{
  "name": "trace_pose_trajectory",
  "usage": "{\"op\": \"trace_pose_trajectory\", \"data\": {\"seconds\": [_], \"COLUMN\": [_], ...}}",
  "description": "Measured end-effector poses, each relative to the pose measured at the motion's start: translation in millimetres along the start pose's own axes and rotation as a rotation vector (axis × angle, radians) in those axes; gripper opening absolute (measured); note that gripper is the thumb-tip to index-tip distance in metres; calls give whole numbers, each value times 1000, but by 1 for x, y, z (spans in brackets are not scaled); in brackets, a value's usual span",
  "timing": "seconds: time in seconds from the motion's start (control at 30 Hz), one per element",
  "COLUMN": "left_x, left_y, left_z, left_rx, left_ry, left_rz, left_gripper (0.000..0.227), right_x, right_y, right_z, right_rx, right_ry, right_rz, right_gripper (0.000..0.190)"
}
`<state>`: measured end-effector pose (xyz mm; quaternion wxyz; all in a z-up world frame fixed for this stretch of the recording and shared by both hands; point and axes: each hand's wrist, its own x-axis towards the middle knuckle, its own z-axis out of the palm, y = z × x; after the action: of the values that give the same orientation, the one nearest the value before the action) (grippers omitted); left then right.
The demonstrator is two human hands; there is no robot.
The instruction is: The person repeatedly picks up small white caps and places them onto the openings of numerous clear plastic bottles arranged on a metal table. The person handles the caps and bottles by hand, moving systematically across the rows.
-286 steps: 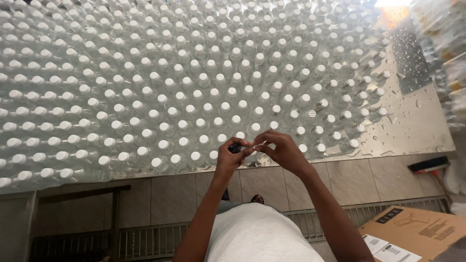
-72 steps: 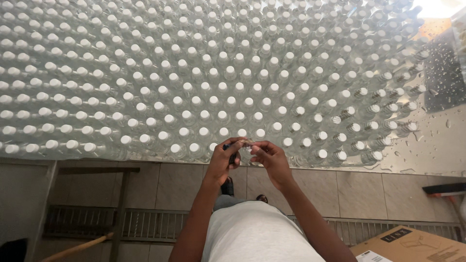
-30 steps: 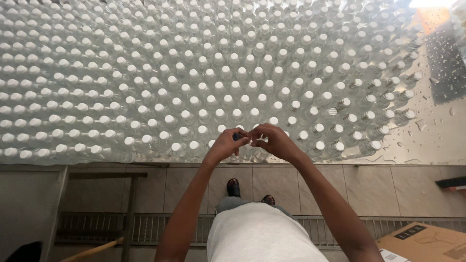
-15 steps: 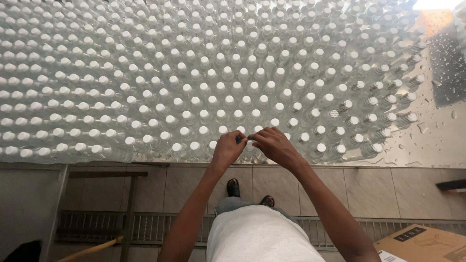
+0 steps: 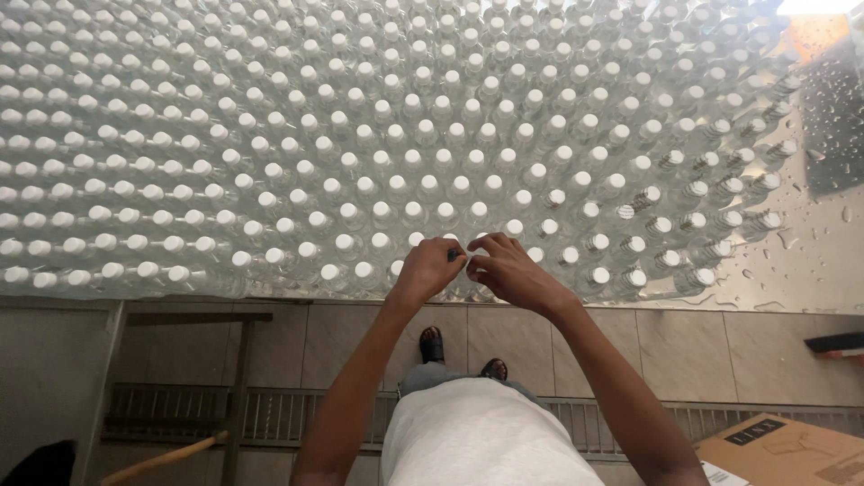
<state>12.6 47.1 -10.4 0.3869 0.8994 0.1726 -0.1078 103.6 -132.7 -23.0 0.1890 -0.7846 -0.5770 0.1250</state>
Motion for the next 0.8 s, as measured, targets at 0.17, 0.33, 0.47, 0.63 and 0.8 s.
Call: {"op": "trace_pose_trajectory", "data": {"seconds": [0.17,0.33,0.47,0.63,0.8], "left_x": [-9,-24,-18,-11,-3], "left_y": [-6,-3,-7,-15,-15], "left_z": [3,-1,7,16,21], "left_rx": [-137,-268,-177,-102,-108], "left_ry": [31,29,47,81,60], "left_rz": [47,27,49,49,111], "left_gripper": [29,32,30,25,25], "right_x": [2,4,8,4,-5], "right_y": [-4,-13,-11,-18,-13], "right_z": [0,3,0,-13,-17], "right_rx": [-143,-276,-198,-108,-197], "right_ry": [-8,-69,-134,-100,8], "right_rz": [-17,-47,3,-7,-14], "right_gripper": [8,5,6,9,15]}}
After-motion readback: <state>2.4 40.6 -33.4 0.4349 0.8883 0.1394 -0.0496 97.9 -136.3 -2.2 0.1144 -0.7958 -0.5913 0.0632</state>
